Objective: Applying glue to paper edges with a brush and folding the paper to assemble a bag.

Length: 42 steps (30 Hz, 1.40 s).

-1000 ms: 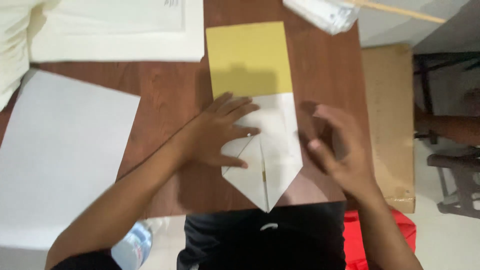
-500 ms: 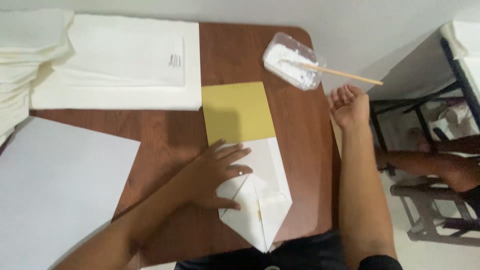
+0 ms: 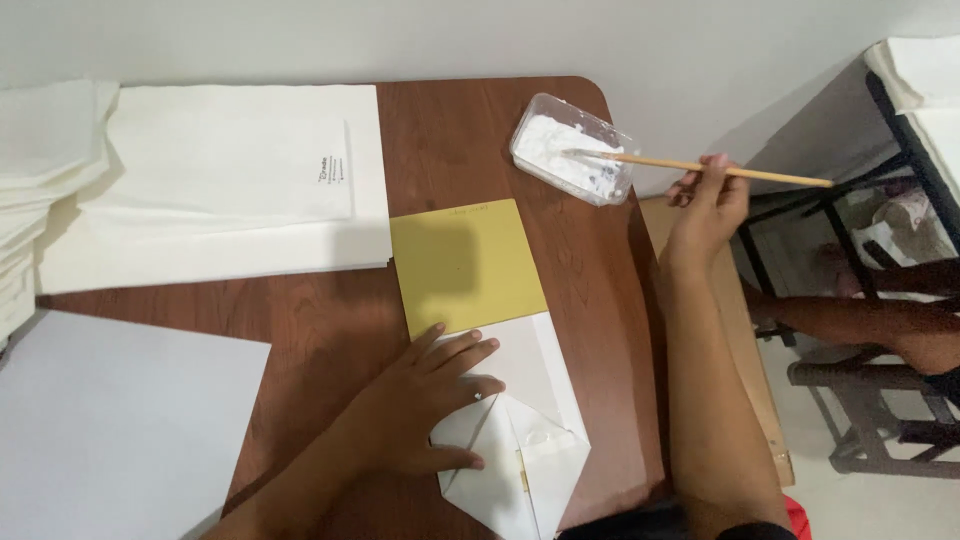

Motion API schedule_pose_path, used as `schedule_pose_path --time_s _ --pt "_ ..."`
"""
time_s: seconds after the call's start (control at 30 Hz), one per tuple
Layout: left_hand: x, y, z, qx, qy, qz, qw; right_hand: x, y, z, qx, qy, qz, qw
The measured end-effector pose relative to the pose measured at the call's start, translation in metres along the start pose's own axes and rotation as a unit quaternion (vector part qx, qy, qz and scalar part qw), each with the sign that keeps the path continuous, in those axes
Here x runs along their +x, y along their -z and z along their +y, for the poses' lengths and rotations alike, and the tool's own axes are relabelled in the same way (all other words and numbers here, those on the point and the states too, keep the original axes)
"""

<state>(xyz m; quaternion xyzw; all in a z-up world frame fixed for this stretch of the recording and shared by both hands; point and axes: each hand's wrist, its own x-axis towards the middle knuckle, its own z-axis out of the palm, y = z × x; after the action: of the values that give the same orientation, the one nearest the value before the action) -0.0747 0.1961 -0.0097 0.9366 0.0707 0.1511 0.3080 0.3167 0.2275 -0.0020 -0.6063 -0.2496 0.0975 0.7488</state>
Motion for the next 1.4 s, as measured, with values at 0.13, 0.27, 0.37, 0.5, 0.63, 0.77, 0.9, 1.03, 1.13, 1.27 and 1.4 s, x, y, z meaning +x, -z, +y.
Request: schedule_pose_path --time_s 0.13,0.27,0.37,0.5,0.63,0.77,0.9,1.03,1.13,1.27,1.4 --pt "0.000 -0.005 -0.004 0.022 -0.008 -0.001 1.000 -0.009 0.005 0.002 -0.038 0.098 -0.018 0.994" --pt "-0.002 -0.008 -0.005 0.041 0.003 0.002 0.999 -0.023 -0.001 -0.007 -0.060 0.162 -0.076 0.982" --pt "-0.002 -0.010 -0.008 0.036 0.011 -0.003 0.999 -0.027 -0.004 -0.013 -0.069 0.146 -0.084 0.983" --pt "-0.002 -0.010 -0.008 0.068 -0.011 0.019 0.997 -0.018 0.003 -0.003 -0.041 0.111 -0.063 0.991" --pt "-0.003 -0.012 -0.009 0.048 0.000 0.008 0.999 -0.017 0.006 -0.008 -0.041 0.112 -0.044 0.992" --pt "-0.004 -0.011 -0.008 0.097 -0.032 0.037 0.994 -0.019 0.003 -0.010 -0.016 0.107 -0.040 0.993" --pt "-0.008 -0.018 -0.013 0.112 -0.058 0.059 0.990 -0.013 0.011 0.003 -0.010 0.107 -0.070 0.992" --pt "-0.007 -0.024 -0.016 0.094 -0.047 0.050 0.993 -0.026 0.000 -0.007 -0.085 0.109 -0.076 0.987" --pt "-0.007 -0.026 -0.017 0.097 -0.019 0.018 0.995 -0.030 -0.006 -0.006 -0.091 0.152 -0.102 0.979" --pt "-0.006 -0.022 -0.014 0.092 -0.005 0.000 0.996 -0.026 -0.003 -0.002 -0.058 0.110 -0.075 0.989" --pt "-0.007 -0.022 -0.014 0.087 0.002 -0.010 0.996 -0.015 0.004 0.009 -0.020 0.042 -0.043 0.998"
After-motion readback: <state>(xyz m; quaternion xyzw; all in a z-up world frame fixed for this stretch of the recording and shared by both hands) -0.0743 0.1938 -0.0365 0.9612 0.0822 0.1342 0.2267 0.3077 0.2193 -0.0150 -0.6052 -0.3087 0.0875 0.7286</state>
